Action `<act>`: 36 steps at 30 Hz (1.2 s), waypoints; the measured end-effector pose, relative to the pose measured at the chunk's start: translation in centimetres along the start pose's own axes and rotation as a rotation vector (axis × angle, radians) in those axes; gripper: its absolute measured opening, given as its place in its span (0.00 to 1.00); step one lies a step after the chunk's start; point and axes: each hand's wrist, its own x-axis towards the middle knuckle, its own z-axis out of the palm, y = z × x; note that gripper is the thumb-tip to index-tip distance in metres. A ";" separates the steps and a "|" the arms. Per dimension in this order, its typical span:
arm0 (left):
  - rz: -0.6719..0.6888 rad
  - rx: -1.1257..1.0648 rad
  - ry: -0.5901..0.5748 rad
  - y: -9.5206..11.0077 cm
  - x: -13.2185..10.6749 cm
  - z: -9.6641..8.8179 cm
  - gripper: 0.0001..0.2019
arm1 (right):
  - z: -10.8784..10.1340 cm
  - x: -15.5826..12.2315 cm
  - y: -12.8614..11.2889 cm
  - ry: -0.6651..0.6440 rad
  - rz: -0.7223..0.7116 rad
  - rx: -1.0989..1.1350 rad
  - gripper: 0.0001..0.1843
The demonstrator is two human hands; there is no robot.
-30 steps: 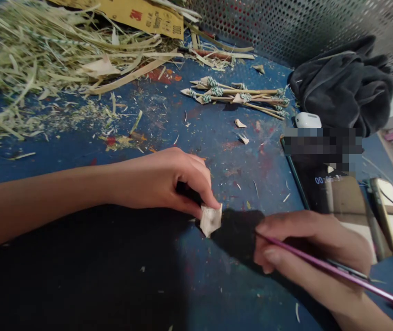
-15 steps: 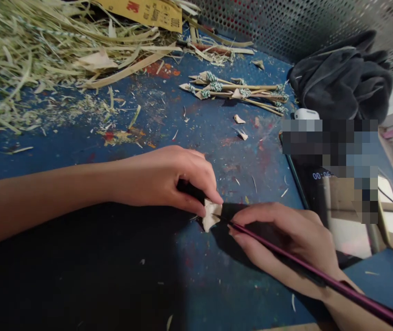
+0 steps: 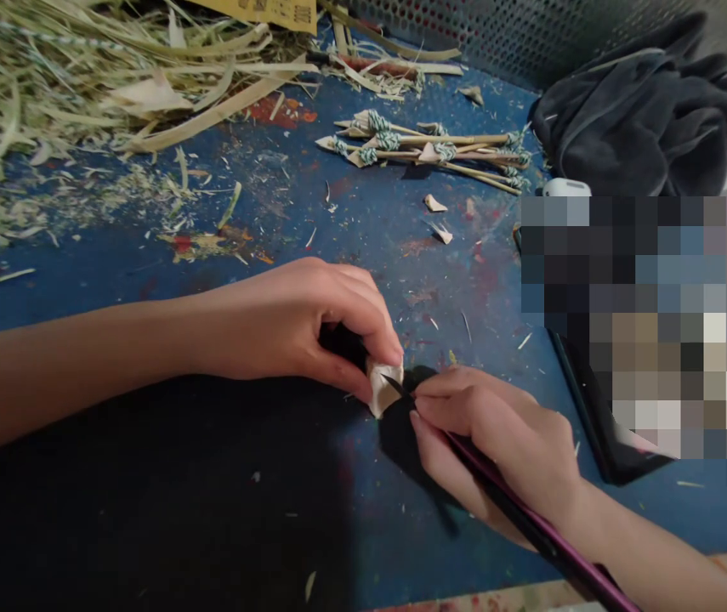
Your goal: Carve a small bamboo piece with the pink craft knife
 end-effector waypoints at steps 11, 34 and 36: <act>0.003 0.043 -0.052 0.2 0.0 0.0 0.06 | 0.2 -0.7 0.0 0.002 0.015 -0.005 0.18; 0.103 0.208 -0.057 -0.6 0.7 0.1 0.14 | -0.3 0.2 -0.6 0.007 -0.097 -0.107 0.18; 0.088 0.205 -0.057 -0.5 0.7 0.0 0.15 | -0.3 0.4 -0.5 0.001 -0.111 -0.103 0.18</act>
